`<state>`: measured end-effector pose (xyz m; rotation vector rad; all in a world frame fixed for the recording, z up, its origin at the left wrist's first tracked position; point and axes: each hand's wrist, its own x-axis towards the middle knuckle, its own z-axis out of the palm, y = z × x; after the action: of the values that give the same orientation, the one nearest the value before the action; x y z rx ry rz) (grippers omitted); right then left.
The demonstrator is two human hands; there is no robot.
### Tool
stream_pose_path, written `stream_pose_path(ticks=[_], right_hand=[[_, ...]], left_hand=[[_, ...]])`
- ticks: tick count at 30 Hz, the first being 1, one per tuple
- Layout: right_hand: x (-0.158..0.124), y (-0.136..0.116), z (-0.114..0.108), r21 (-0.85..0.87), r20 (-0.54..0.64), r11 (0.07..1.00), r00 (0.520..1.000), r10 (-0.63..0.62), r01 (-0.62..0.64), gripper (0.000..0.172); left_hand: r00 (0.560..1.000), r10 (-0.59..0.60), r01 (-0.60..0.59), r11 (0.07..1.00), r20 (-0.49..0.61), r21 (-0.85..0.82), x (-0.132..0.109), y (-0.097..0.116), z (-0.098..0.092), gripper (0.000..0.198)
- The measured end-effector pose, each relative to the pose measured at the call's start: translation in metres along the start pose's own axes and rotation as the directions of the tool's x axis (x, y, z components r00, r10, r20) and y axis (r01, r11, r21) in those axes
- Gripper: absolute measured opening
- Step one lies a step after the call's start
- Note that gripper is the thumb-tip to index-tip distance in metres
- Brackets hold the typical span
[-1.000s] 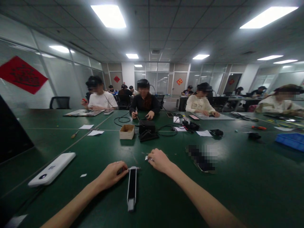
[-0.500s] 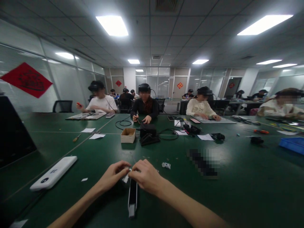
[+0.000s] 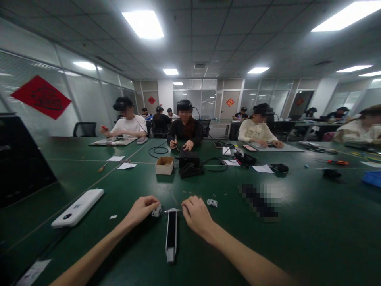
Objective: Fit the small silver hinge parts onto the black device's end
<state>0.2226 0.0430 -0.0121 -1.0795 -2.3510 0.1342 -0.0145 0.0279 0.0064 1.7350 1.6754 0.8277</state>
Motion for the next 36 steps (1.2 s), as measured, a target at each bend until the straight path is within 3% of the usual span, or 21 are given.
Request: stream_pose_path(ticks=[7,21,30,36], right_hand=[[0.002,-0.003,-0.003,0.011,0.075,1.0,0.997,0.01,-0.011,0.019],[0.002,-0.002,-0.004,0.076,0.118,0.997,0.993,-0.029,0.02,0.014],[0.003,0.001,0.001,0.065,0.11,0.996,0.992,-0.062,0.055,0.009],[0.002,-0.004,-0.003,0.004,0.134,0.998,0.989,-0.055,0.055,0.013]], left_hand=[[0.999,0.022,-0.019,0.996,-0.032,0.09,-0.003,0.004,0.008,0.034],[0.997,0.064,-0.054,0.981,-0.048,0.188,-0.007,0.008,0.019,0.029],[0.992,0.117,-0.125,0.849,0.049,0.513,-0.01,0.009,0.026,0.019],[0.986,0.131,-0.165,0.801,0.102,0.576,-0.009,0.006,0.029,0.019]])
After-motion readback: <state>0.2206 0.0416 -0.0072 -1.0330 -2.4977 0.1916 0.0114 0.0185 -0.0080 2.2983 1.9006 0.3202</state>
